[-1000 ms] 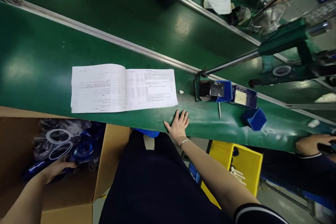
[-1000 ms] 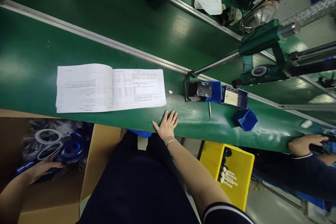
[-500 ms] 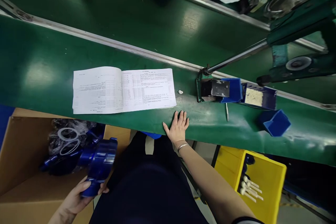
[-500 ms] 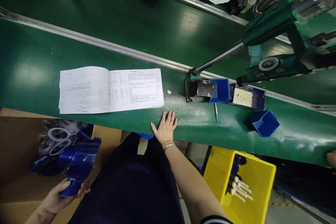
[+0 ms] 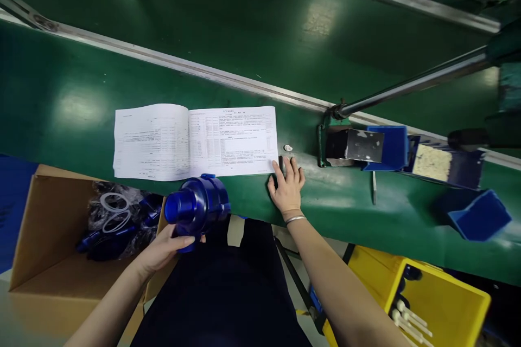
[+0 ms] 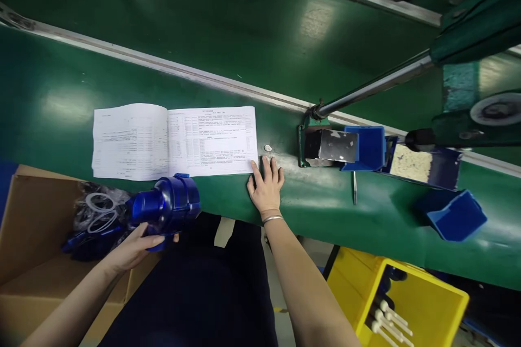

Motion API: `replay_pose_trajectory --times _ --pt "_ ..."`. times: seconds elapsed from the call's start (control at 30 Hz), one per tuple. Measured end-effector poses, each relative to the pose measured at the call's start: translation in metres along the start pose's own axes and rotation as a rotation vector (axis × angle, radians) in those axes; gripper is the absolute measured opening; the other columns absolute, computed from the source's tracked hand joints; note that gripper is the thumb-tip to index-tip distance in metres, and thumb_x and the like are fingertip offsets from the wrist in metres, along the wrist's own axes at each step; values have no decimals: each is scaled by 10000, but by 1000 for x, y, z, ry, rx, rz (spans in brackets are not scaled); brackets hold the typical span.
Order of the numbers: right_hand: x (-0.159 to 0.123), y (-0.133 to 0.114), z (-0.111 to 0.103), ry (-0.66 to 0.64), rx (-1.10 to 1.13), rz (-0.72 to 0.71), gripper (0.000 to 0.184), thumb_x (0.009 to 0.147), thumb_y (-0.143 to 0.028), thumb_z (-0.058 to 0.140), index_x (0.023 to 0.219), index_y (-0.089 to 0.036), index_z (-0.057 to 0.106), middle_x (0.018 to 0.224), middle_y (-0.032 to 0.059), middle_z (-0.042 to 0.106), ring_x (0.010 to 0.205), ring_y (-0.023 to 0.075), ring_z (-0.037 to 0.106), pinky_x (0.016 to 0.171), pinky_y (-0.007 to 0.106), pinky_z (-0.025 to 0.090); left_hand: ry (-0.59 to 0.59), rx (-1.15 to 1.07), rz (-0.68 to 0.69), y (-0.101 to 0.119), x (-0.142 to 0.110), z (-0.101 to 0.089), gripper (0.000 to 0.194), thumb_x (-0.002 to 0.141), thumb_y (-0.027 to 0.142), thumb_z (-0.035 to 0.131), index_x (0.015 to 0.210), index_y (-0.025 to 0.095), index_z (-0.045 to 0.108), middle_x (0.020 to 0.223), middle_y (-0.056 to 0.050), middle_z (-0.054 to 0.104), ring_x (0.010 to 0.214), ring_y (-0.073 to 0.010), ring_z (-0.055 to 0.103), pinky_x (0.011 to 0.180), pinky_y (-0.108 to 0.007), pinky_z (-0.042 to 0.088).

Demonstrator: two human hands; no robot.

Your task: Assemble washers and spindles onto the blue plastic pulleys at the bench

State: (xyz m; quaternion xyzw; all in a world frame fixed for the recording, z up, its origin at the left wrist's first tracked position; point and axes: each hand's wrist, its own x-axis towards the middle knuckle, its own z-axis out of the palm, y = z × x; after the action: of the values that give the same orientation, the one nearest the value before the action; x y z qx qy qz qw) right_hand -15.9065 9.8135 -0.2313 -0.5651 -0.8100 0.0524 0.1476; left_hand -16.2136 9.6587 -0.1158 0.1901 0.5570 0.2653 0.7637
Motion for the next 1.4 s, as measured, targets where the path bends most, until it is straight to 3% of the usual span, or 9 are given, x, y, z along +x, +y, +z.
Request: replay_pose_trajectory --times 0.13,0.3,0.47,0.77,1.03,1.13,1.4 --pt "0 -1 -3 -24 12 -1 412 896 -267 533 1307 -247 540 1465 62 464 1446 315 228 1145 558 208 50 -40 -29 -1 23 4 372 744 320 752 1064 163 646 1008 -86 701 999 -249 629 948 -383 451" --pt "1 0 -3 -29 48 16 375 883 -241 525 1252 -180 547 1440 90 495 1441 326 245 1143 569 205 68 -117 -70 -13 47 12 450 739 310 766 1140 164 622 1064 -96 706 1073 -273 634 1029 -432 433" --pt "1 1 -2 -22 73 15 346 870 -235 547 1212 -186 541 1431 93 505 1446 323 237 1141 577 210 93 -136 -70 -10 62 19 453 727 275 781 1137 154 632 1099 -104 706 1084 -275 638 1065 -460 427" --pt "0 2 -1 18 82 0 228 846 -221 597 1068 -193 552 1405 88 532 1430 322 281 1140 570 242 57 -146 -52 -5 70 13 454 720 246 783 1140 137 649 1095 -124 718 1089 -298 643 1072 -496 420" --pt "2 2 0 -16 69 11 141 834 -214 573 974 -205 571 1410 83 523 1441 314 253 1143 570 230 61 -206 -58 -24 76 -2 481 623 258 842 1064 128 703 1150 -140 698 1162 -347 592 1092 -574 367" --pt "2 2 0 -20 62 17 121 833 -218 573 953 -207 574 1406 77 527 1437 314 261 1142 567 230 30 -214 -69 -32 78 -8 540 626 285 842 1117 121 689 1136 -155 697 1172 -347 584 1109 -595 328" --pt "2 2 0 -17 63 26 111 828 -228 586 932 -204 555 1401 82 530 1433 303 272 1149 550 226 -49 -186 -62 -31 78 -13 540 665 300 818 1153 124 668 1144 -162 687 1185 -335 573 1127 -605 282"
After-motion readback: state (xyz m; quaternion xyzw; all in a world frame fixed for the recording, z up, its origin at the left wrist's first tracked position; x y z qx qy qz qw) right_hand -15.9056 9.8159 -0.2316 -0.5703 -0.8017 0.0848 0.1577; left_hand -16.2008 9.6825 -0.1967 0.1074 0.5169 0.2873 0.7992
